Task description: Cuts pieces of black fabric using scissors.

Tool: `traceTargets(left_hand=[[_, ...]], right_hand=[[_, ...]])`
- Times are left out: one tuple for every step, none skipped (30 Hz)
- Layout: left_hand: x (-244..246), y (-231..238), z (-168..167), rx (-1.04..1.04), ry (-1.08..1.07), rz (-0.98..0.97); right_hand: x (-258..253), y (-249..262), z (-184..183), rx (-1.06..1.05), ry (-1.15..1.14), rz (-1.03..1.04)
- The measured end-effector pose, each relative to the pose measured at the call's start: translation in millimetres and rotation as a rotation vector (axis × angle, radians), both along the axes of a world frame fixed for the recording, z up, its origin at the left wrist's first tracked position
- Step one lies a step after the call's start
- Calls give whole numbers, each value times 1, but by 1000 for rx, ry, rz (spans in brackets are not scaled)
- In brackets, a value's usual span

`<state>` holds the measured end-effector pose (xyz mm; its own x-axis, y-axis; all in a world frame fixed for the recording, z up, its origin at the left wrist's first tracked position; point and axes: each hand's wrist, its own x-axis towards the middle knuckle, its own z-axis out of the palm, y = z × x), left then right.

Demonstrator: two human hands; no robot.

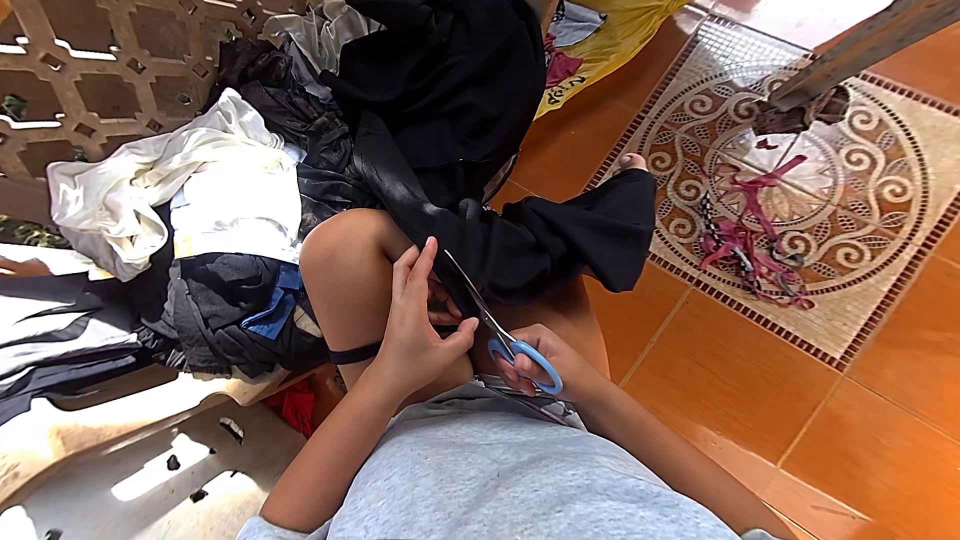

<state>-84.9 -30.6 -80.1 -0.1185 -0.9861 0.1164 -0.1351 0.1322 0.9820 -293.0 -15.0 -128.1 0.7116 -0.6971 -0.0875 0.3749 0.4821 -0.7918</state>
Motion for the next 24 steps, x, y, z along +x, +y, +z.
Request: traceTargets(left_hand=[[0, 0, 0, 0, 1, 1], [0, 0, 0, 0, 1, 1], [0, 0, 0, 2, 2, 0], [0, 1, 0, 3, 3, -2], [1, 1, 0, 5, 0, -3], [1, 2, 0, 6, -3, -2], [1, 2, 1, 5, -3, -1], [1, 2, 1, 7, -3, -2], [1, 2, 1, 9, -1, -4], [0, 3, 1, 10, -1, -9], [0, 3, 1, 9, -2, -12], [-1, 3, 1, 9, -3, -14], [-1, 4, 1, 10, -6, -18], [-2, 4, 2, 11, -11, -18], [-2, 4, 2, 12, -16, -14], [-2, 4, 2, 15, -22, -10], [-2, 5, 3, 18, -26, -8], [-2, 5, 3, 19, -27, -8], [-2, 5, 3, 20, -25, -8], [-2, 5, 2, 19, -24, -8], [-2, 5, 2, 17, -26, -6], [-3, 5, 2, 13, -31, -5], [-3, 6, 1, 8, -36, -6], [-2, 6, 0, 2, -43, -6]], right_hand=[[0, 0, 0, 0, 0, -5], [0, 1, 0, 0, 4, -9], [0, 1, 0, -2, 14, -12], [0, 1, 0, -4, 28, -14], [-1, 1, 0, -2, 35, -15], [-1, 1, 0, 0, 37, -14], [-1, 1, 0, 3, 35, -11], [-1, 0, -1, 9, 27, -8], [0, 0, -1, 12, 19, -4], [0, 0, -1, 8, 12, 2], [0, 0, -2, 1, 4, 4], [1, -1, -2, -2, -3, 1], [2, -1, -2, -2, -10, -4], [3, -1, -2, 0, -13, -9], [3, -2, -1, 0, -11, -13], [4, -2, 0, -2, -6, -16], [4, -2, 0, -2, -2, -19], [4, -2, 1, -2, 1, -19], [5, -2, 1, -3, 3, -17], [5, -2, 1, -1, 8, -17], [5, -2, 1, 4, 13, -21], [5, -1, 1, 10, 18, -22], [5, -1, 1, 14, 23, -24], [4, 0, 1, 17, 28, -26]])
